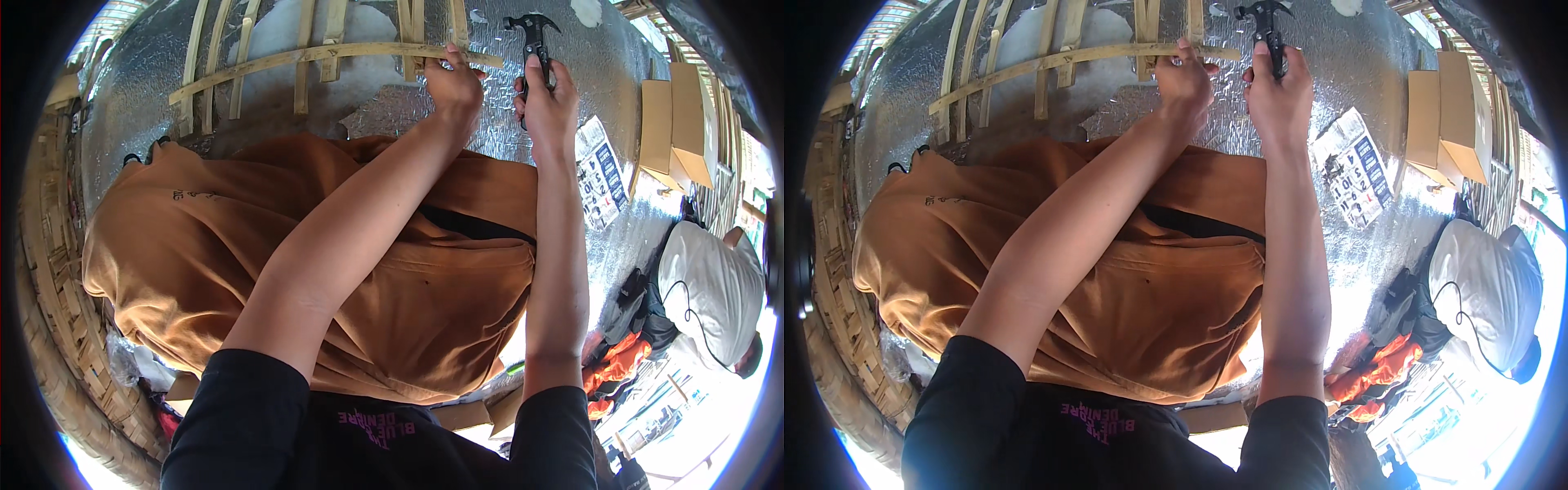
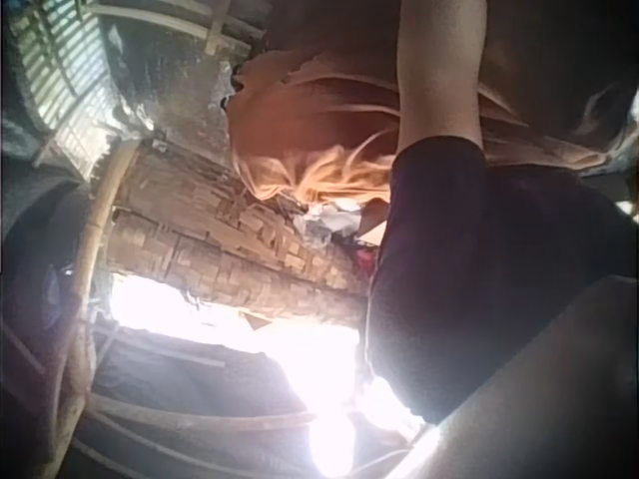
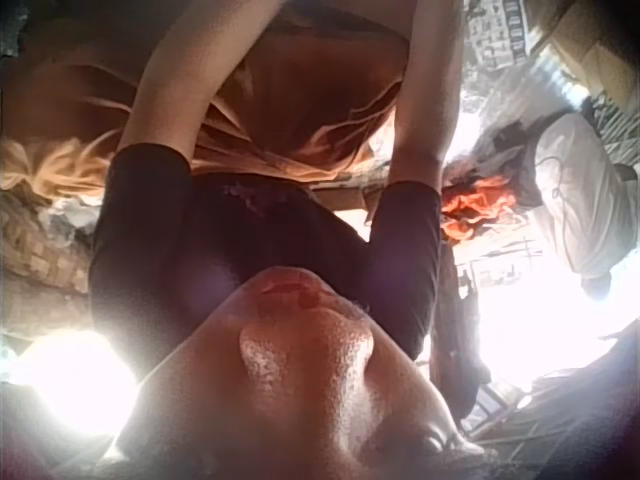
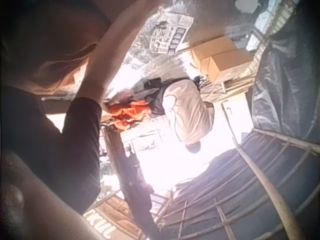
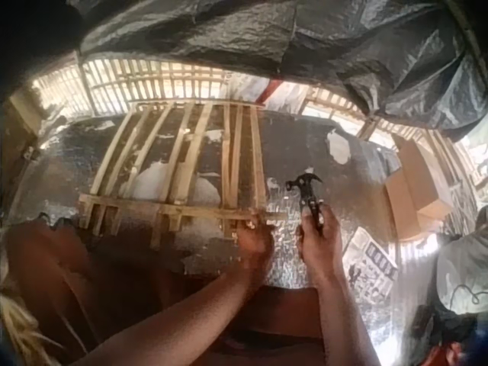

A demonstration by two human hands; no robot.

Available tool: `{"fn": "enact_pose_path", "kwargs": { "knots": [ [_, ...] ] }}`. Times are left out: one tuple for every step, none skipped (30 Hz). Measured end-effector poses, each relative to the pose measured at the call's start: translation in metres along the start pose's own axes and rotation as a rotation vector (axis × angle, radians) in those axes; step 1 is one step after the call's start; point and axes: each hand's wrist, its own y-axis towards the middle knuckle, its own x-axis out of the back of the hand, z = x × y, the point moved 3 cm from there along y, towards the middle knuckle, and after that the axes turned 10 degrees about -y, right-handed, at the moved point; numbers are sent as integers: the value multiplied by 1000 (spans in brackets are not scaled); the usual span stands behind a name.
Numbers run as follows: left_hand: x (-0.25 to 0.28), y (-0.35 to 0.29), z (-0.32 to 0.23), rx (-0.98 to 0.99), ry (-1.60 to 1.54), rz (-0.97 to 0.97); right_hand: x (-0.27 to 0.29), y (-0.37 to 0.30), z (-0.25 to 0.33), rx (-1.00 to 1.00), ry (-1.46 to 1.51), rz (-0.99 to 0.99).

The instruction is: The person assembles a wooden frame by positioning small slats and securing them with a hammer, then picks up the partially completed structure to check it.

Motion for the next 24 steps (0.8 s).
{"fn": "enact_pose_path", "kwargs": {
  "knots": [
    [0,0,1,5,-12,4,0,0,-1,-8,17,11],
    [0,1,1,6,-25,6,-1,0,-1,-7,18,13],
    [2,3,1,3,-25,3,-2,0,0,-9,15,21],
    [5,5,1,25,-42,31,-3,1,1,-11,12,30],
    [6,5,0,50,-59,62,-3,1,1,-11,11,30],
    [7,4,-2,50,-60,61,-4,1,1,-14,0,28],
    [8,2,-2,90,-64,80,-4,1,1,-16,-10,27],
    [7,-1,-1,130,-65,104,-3,2,0,-16,-9,25],
    [9,-3,-1,128,-64,106,-2,3,-2,-25,-12,27],
    [10,-5,0,192,-27,154,-1,3,-3,-33,-15,29],
    [13,-8,0,256,9,200,-1,2,-3,-31,-15,30],
    [16,-12,-1,254,7,200,-1,2,-2,-42,-33,44],
    [20,-18,0,291,64,220,-1,1,-3,-54,-50,57],
    [22,-21,-3,323,123,242,0,0,-3,-47,-45,55],
    [32,-15,-3,300,123,237,-4,0,-1,-42,-51,72],
    [45,-11,-1,287,371,340,-9,0,2,-36,-57,90],
    [54,-6,-2,273,622,436,-12,-1,7,-19,-43,96],
    [56,-14,-8,266,623,444,-6,-4,4,-39,-16,115],
    [59,-27,-17,-9,952,588,-2,-5,1,-59,11,134],
    [60,-41,-32,-307,1272,713,2,-6,0,-61,-13,118],
    [59,-45,-52,-316,1271,719,4,-7,-2,-57,-12,109],
    [53,-52,-75,-337,1421,820,8,-8,-3,-64,-25,79],
    [54,-55,-91,-357,1575,910,8,-9,0,-67,-36,57],
    [56,-50,-96,-368,1573,909,9,-12,3,-77,-111,74]
  ]
}}
